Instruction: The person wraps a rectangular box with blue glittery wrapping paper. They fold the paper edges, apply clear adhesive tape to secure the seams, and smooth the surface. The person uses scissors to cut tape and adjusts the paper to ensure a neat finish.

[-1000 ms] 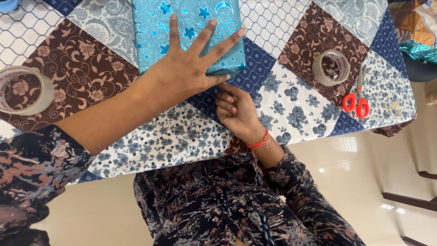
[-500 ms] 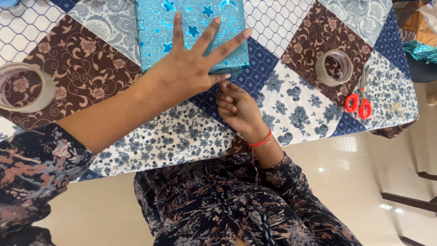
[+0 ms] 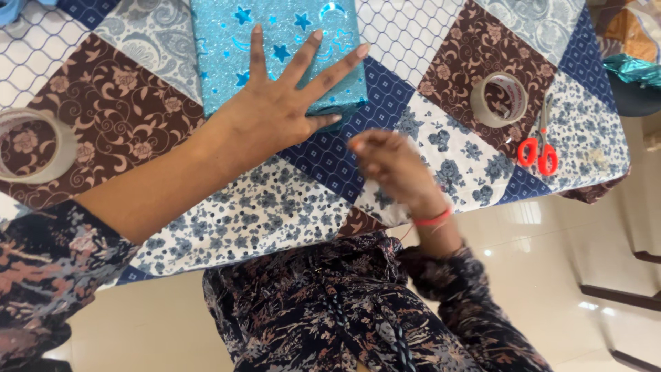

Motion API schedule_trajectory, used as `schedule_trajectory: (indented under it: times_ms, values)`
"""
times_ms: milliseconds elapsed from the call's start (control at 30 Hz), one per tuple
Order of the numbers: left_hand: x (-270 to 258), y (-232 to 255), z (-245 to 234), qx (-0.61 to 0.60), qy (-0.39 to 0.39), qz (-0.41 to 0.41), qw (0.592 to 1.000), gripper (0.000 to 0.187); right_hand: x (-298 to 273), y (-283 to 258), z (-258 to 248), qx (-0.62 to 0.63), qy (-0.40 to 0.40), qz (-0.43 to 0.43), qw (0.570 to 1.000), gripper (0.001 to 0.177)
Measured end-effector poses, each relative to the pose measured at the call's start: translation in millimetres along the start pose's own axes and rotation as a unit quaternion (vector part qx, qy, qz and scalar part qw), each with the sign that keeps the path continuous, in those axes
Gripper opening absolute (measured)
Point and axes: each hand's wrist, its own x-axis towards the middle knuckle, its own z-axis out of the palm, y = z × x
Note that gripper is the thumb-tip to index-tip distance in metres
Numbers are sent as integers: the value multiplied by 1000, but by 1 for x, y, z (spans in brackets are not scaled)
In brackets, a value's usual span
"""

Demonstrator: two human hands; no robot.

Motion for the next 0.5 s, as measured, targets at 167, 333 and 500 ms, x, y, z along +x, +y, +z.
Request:
schedule_trajectory:
  times_ms: [167,333,500]
  values:
    - [1,-1,-7,-1,-19,-1,1000,85,4,-68,-75,-320,215,-159,909,5]
    - [3,-3,-10,-20,-42,6,999,84,15,-101,-135,-419,280,-185,844,7]
    - [4,-3,-9,-17,-47,8,999,77,23,-119,-177,-500,287,-218,787,15]
